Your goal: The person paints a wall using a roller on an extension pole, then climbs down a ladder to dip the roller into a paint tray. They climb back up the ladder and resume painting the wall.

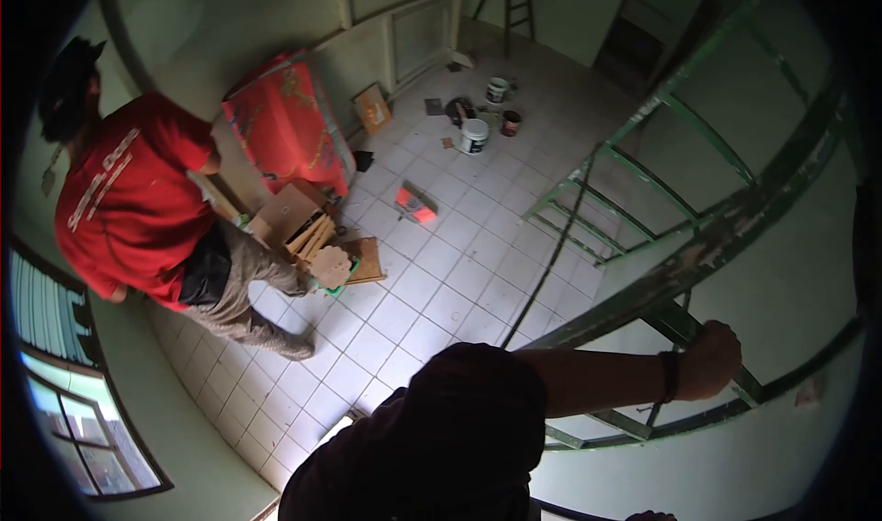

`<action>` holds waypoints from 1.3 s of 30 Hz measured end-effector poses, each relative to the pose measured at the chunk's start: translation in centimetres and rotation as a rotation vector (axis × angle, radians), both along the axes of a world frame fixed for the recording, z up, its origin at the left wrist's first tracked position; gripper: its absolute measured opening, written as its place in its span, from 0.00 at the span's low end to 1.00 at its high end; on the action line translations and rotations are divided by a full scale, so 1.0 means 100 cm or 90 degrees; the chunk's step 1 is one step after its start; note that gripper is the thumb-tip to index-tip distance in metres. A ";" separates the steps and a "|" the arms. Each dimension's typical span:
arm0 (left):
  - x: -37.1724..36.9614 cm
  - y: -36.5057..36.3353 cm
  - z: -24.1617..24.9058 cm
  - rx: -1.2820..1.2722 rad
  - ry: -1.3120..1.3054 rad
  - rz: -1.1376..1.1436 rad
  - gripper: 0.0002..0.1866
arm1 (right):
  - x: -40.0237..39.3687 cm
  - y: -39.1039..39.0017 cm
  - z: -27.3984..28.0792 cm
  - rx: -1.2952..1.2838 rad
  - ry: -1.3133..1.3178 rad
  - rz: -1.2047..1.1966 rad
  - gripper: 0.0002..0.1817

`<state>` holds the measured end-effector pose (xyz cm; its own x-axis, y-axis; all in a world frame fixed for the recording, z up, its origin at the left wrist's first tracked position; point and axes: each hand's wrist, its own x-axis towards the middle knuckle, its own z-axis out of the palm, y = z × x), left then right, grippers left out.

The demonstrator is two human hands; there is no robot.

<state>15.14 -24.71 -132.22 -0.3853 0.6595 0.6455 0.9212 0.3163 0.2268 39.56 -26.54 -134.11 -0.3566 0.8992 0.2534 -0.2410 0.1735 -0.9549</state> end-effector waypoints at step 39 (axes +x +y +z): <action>-0.042 -0.118 0.090 -0.111 -0.028 -0.125 0.14 | -0.015 -0.123 -0.005 -0.040 -0.027 -0.039 0.17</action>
<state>10.95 -36.55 -123.19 -0.2638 0.8244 0.5007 0.9593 0.1699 0.2256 38.08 -38.85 -134.57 -0.3091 0.9334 0.1821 -0.1903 0.1269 -0.9735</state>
